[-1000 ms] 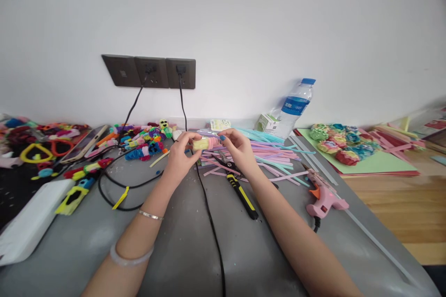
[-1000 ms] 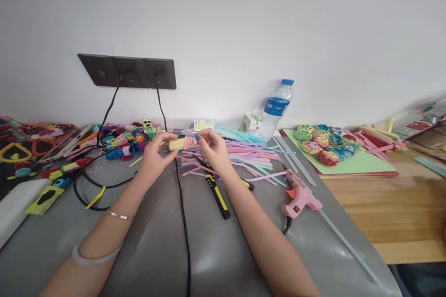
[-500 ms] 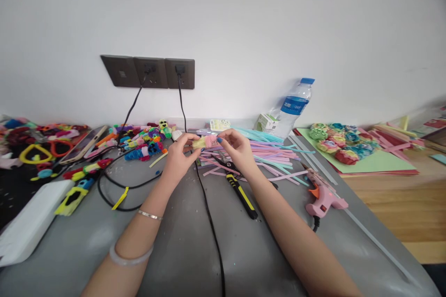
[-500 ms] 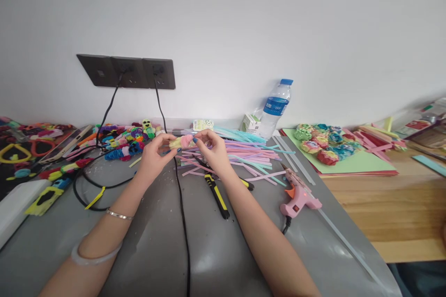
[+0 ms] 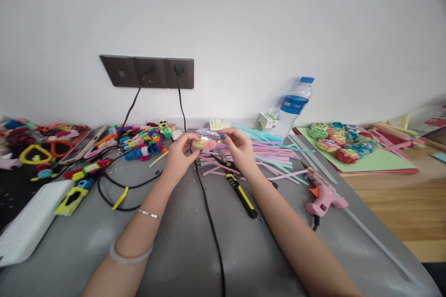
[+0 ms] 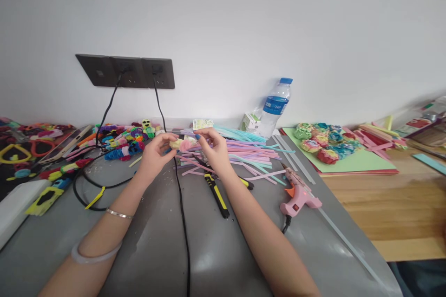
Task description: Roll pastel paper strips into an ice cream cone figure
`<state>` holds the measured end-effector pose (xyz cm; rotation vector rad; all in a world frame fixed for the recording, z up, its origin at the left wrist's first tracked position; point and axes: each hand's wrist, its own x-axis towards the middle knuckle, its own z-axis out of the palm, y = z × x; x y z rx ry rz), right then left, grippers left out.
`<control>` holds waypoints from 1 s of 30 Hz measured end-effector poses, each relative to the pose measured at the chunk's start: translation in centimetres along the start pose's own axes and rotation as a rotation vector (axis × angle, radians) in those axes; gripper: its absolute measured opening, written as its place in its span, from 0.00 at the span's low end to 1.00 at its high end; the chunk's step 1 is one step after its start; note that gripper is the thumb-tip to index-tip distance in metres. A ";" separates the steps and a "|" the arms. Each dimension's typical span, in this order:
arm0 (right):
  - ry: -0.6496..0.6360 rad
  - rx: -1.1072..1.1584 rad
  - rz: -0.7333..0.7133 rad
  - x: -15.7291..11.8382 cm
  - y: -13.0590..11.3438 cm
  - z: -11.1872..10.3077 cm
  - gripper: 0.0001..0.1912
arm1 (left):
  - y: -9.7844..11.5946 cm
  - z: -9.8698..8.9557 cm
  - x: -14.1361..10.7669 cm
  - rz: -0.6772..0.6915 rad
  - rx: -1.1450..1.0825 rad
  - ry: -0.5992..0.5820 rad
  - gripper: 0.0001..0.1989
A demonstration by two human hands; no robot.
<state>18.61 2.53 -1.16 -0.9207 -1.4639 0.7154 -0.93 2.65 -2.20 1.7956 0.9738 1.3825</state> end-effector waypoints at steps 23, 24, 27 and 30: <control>-0.066 -0.003 -0.047 -0.1 -0.2 0.2 0.12 | 0.8 -0.5 0.2 0.417 0.439 0.034 0.14; -0.079 -0.006 -0.060 -0.1 -0.3 0.2 0.12 | 0.8 -0.5 0.1 0.431 0.460 0.032 0.14; -0.119 -0.013 -0.102 -0.1 -0.5 0.3 0.13 | 0.8 -0.6 0.1 0.457 0.493 0.023 0.15; -0.151 -0.028 -0.128 -0.1 -0.7 0.3 0.15 | 0.7 -0.5 0.2 0.469 0.503 0.021 0.15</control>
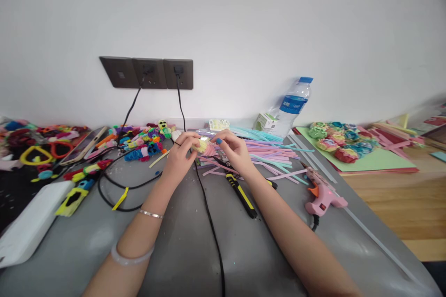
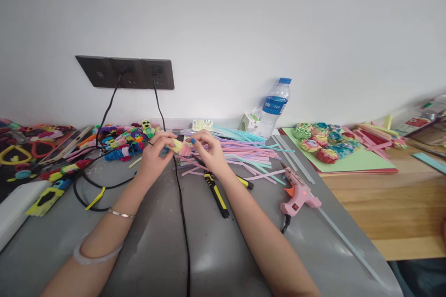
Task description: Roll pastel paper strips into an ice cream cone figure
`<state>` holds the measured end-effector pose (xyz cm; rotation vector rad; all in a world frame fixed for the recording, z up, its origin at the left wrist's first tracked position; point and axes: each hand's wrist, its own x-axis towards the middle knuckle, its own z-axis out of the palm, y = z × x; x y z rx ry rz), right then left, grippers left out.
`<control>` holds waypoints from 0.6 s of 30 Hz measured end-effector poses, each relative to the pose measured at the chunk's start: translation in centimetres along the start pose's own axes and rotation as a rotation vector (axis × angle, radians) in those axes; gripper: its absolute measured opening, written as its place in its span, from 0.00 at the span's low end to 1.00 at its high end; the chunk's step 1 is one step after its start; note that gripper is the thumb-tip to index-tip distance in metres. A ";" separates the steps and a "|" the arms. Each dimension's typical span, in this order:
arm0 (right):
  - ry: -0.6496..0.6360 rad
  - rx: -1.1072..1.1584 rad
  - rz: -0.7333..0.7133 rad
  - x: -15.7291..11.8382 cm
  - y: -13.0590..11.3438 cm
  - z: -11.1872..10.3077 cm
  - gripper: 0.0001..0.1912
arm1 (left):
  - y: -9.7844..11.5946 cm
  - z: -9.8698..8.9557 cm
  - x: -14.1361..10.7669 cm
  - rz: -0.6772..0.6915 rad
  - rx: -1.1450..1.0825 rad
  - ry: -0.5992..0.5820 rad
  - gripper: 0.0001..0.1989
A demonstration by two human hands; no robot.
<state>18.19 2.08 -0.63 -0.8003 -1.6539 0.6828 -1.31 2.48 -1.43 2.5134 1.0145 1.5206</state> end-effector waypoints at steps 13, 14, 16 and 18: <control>-0.064 -0.022 -0.063 0.0 -0.4 0.0 0.16 | -0.1 0.1 -0.1 -0.039 -0.020 -0.019 0.14; -0.067 -0.032 -0.069 0.0 -0.4 0.0 0.16 | -0.1 0.1 -0.2 -0.046 -0.021 -0.019 0.14; -0.072 -0.057 -0.085 -0.1 -0.4 -0.1 0.16 | -0.1 0.1 -0.2 -0.046 -0.030 -0.017 0.13; -0.079 -0.082 -0.109 -0.1 -0.5 -0.2 0.16 | 0.0 0.1 -0.1 -0.032 -0.045 -0.009 0.12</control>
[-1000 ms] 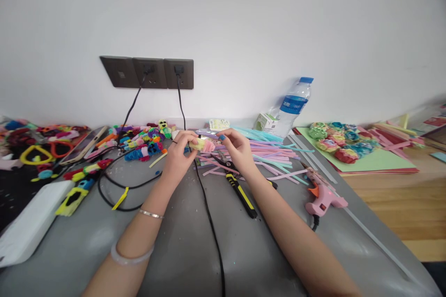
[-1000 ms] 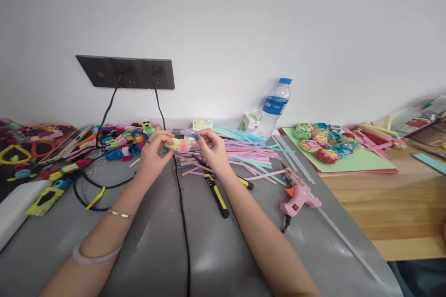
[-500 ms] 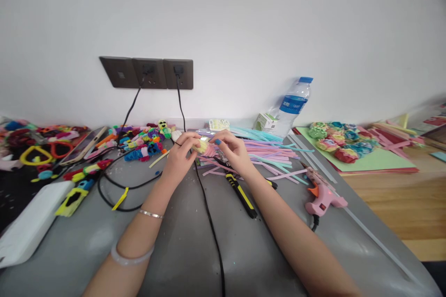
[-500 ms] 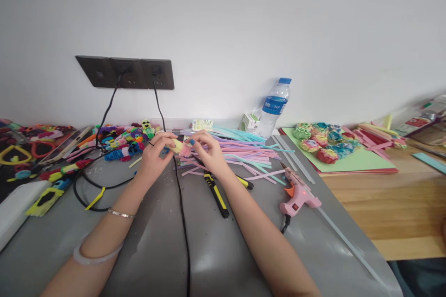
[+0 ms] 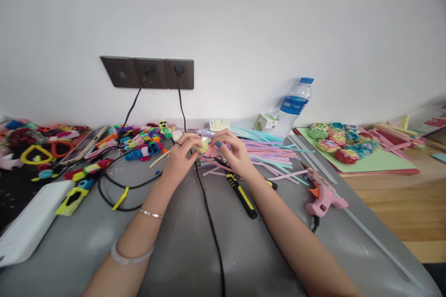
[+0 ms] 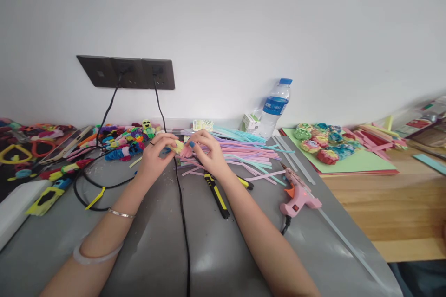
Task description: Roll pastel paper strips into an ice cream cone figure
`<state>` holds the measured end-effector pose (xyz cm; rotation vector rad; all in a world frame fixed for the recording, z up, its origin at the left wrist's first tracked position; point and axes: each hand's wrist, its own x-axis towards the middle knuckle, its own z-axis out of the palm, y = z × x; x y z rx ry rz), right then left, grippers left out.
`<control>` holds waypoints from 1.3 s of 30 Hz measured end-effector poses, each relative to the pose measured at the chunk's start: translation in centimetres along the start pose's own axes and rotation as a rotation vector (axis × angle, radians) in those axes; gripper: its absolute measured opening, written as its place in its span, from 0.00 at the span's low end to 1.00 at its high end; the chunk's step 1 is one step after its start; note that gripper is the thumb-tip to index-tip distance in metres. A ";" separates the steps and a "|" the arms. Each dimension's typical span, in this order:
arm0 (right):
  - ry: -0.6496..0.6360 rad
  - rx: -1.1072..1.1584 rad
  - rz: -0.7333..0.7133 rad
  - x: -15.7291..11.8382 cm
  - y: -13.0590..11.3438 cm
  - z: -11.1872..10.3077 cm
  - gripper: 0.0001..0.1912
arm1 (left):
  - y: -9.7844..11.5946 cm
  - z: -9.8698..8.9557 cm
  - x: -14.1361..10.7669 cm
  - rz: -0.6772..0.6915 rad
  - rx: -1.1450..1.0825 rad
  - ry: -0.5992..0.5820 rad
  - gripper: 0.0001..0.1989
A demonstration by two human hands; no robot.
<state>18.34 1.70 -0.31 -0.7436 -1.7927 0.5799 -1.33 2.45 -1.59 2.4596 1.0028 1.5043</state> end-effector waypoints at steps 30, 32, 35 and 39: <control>0.198 -0.110 0.007 -0.1 1.0 -0.3 0.11 | -0.1 -0.1 0.0 -0.099 -0.056 -0.039 0.10; 0.208 -0.100 0.025 0.0 1.1 -0.2 0.10 | -0.3 0.1 0.0 -0.201 -0.146 0.000 0.09; 0.200 -0.104 0.040 -0.1 1.2 0.1 0.07 | -0.6 0.6 -0.2 -0.402 -0.309 0.043 0.08; 0.200 -0.104 0.059 -0.1 1.2 0.2 0.06 | -1.0 1.0 -0.4 -0.544 -0.478 0.024 0.10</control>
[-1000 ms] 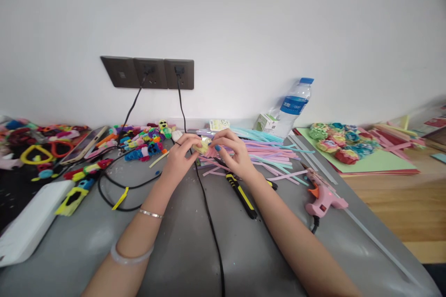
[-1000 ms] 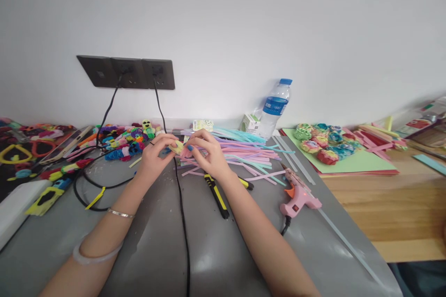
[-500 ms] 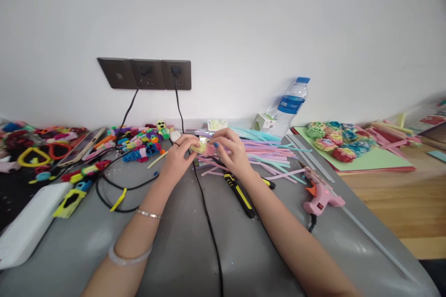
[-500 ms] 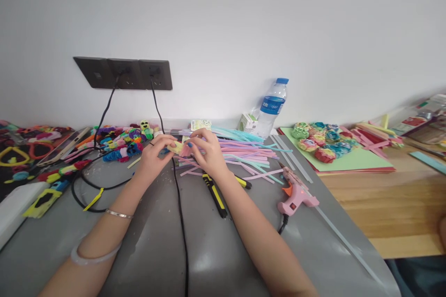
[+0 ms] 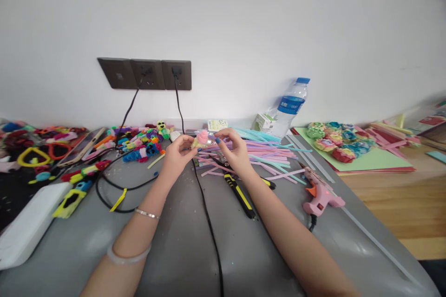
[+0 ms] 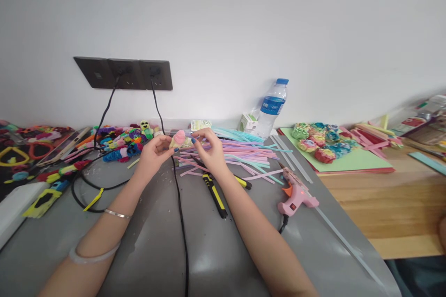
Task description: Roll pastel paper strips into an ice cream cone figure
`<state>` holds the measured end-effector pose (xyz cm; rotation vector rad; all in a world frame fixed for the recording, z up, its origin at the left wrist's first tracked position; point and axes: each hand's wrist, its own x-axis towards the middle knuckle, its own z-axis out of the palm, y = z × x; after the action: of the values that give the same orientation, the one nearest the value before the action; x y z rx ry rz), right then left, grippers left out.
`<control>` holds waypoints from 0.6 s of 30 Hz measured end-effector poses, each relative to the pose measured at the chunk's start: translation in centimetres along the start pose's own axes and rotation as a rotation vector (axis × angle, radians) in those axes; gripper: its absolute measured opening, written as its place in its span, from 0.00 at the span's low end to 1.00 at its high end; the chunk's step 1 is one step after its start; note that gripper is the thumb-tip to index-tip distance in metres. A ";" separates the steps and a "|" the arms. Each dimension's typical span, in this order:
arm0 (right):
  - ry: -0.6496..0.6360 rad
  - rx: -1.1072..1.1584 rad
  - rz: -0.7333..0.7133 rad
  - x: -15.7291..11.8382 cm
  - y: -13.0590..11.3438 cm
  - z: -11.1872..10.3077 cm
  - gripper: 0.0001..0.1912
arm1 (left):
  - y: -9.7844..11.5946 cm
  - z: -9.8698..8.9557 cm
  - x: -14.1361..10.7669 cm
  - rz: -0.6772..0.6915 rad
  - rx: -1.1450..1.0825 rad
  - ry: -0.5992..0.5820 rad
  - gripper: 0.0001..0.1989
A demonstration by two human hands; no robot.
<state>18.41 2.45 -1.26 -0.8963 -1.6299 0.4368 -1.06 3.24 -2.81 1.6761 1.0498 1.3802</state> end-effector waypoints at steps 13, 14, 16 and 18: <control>-0.004 0.106 0.077 0.2 0.7 0.0 0.06 | 1.4 0.2 -0.3 -0.185 -0.128 -0.157 0.17; -0.005 0.116 0.083 0.2 0.8 0.0 0.05 | 1.3 0.2 -0.3 -0.185 -0.134 -0.158 0.18; -0.004 0.138 0.104 0.2 1.0 0.0 0.05 | 1.2 0.3 -0.3 -0.185 -0.145 -0.165 0.18; -0.001 0.179 0.149 0.2 1.2 0.1 0.06 | 1.2 0.3 -0.3 -0.186 -0.150 -0.172 0.19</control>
<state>18.72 3.33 -1.99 -0.8845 -1.5044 0.6753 -0.65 2.48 -1.94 1.5172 0.9533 1.1451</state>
